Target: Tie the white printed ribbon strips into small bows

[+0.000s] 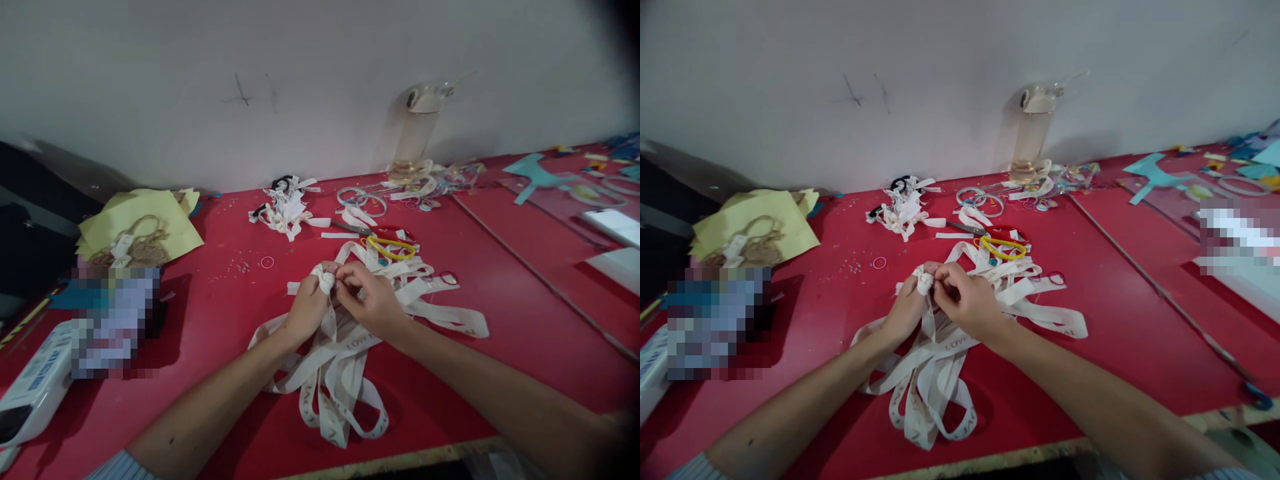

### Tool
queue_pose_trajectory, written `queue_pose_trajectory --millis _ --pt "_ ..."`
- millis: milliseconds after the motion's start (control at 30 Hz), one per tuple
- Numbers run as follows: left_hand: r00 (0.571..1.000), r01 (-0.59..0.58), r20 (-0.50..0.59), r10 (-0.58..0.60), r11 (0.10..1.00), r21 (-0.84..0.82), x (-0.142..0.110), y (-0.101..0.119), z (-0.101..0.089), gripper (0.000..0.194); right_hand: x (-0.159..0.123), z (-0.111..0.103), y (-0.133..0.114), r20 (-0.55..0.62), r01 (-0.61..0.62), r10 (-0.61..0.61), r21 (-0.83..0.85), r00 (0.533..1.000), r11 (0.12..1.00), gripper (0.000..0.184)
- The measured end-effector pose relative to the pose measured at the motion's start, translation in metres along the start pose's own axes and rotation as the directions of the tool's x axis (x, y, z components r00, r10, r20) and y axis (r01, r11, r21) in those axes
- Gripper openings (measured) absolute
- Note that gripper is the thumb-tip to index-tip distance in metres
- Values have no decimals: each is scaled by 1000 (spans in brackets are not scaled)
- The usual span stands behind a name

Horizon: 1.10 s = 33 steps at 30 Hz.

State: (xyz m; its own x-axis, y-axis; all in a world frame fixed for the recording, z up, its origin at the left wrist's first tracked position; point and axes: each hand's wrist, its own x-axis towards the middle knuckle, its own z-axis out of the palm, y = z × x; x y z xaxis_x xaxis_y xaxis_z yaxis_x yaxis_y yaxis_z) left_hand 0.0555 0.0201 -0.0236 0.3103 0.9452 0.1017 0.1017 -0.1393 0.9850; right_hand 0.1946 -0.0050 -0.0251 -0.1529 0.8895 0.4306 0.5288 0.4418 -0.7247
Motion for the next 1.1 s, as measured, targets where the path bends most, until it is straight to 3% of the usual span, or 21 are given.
queue_pose_trajectory --millis 1100 --pt "999 41 -10 -41 999 -12 0 1 0 28 1 0 -2 3 -1 1 2 1000 1000 4"
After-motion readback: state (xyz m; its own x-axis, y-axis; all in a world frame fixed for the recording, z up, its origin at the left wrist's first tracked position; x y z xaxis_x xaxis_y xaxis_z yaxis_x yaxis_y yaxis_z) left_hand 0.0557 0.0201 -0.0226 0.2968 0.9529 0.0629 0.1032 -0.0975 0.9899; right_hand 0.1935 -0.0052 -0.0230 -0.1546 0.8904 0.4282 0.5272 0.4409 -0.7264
